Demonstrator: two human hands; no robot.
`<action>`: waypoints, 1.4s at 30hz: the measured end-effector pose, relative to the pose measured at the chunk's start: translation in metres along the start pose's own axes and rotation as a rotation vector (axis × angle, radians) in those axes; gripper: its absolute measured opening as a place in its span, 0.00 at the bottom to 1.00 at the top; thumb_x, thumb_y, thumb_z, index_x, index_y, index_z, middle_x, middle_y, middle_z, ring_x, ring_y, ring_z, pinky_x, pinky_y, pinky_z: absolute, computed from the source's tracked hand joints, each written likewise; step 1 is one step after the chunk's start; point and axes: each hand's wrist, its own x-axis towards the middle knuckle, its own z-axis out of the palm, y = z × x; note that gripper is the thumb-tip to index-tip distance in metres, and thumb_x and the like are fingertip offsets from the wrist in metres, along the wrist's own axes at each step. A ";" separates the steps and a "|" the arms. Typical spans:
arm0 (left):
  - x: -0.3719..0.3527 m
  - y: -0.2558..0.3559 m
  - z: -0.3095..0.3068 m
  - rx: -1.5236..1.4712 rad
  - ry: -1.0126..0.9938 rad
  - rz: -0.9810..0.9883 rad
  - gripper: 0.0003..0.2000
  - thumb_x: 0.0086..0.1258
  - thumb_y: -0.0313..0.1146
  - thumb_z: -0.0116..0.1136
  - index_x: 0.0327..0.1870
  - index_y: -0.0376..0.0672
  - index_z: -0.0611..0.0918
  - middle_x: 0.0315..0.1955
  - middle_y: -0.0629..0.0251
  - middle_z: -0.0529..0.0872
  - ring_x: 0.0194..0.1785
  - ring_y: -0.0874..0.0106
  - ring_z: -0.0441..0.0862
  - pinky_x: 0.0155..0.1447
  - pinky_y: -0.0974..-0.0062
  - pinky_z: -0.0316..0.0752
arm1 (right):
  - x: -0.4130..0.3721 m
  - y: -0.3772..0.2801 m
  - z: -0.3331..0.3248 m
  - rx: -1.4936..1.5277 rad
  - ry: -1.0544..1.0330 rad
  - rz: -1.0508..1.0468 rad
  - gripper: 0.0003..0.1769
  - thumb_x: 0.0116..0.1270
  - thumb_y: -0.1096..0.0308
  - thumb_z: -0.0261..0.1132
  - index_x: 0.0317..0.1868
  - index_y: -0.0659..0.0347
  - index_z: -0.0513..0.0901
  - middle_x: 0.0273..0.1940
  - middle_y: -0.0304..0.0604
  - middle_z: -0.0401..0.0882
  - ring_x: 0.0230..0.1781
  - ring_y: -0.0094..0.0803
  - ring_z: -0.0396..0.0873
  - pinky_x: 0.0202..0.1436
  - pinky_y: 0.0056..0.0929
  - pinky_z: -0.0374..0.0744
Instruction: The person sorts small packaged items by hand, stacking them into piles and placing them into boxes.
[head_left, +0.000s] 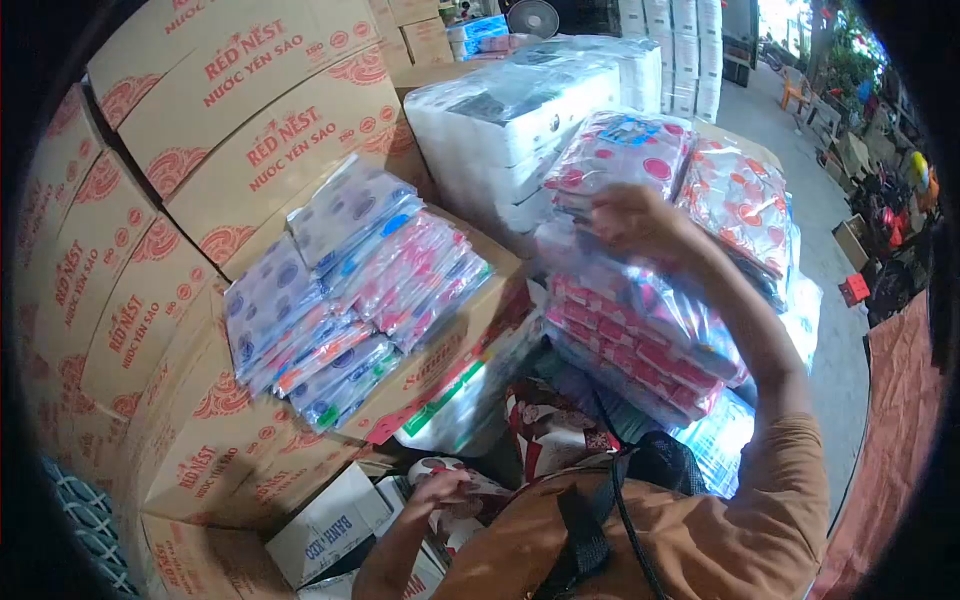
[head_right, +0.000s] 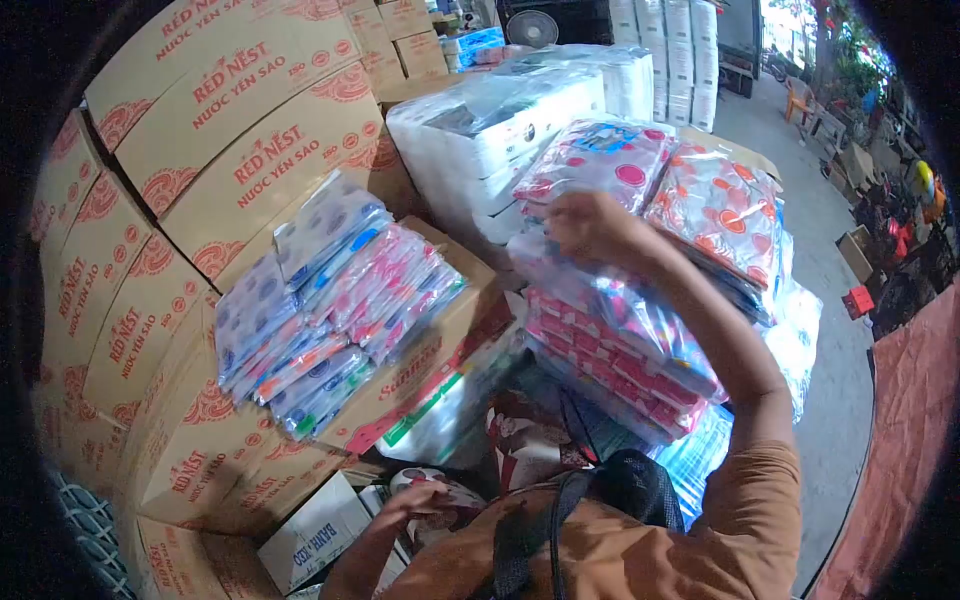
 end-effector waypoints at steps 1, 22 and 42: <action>-0.006 -0.005 0.006 -0.292 -0.046 0.100 0.16 0.59 0.42 0.52 0.42 0.41 0.75 0.34 0.64 0.78 0.37 0.71 0.75 0.41 0.74 0.70 | 0.011 0.014 -0.020 -0.286 0.067 -0.015 0.18 0.55 0.71 0.60 0.48 0.65 0.72 0.37 0.51 0.77 0.39 0.37 0.77 0.41 0.29 0.77; 0.058 -0.091 -0.046 0.906 -0.052 0.423 0.09 0.47 0.38 0.56 0.19 0.42 0.76 0.18 0.60 0.75 0.24 0.66 0.74 0.27 0.70 0.66 | 0.059 0.006 -0.075 -1.107 0.455 -0.265 0.08 0.58 0.68 0.50 0.33 0.62 0.73 0.29 0.55 0.76 0.32 0.51 0.76 0.33 0.41 0.73; 0.084 -0.133 -0.013 1.149 0.472 0.146 0.07 0.47 0.32 0.55 0.25 0.38 0.79 0.21 0.53 0.78 0.29 0.56 0.79 0.30 0.65 0.73 | 0.169 -0.210 -0.016 -0.174 0.369 -0.769 0.10 0.62 0.71 0.55 0.41 0.64 0.78 0.29 0.34 0.75 0.27 0.19 0.70 0.32 0.18 0.71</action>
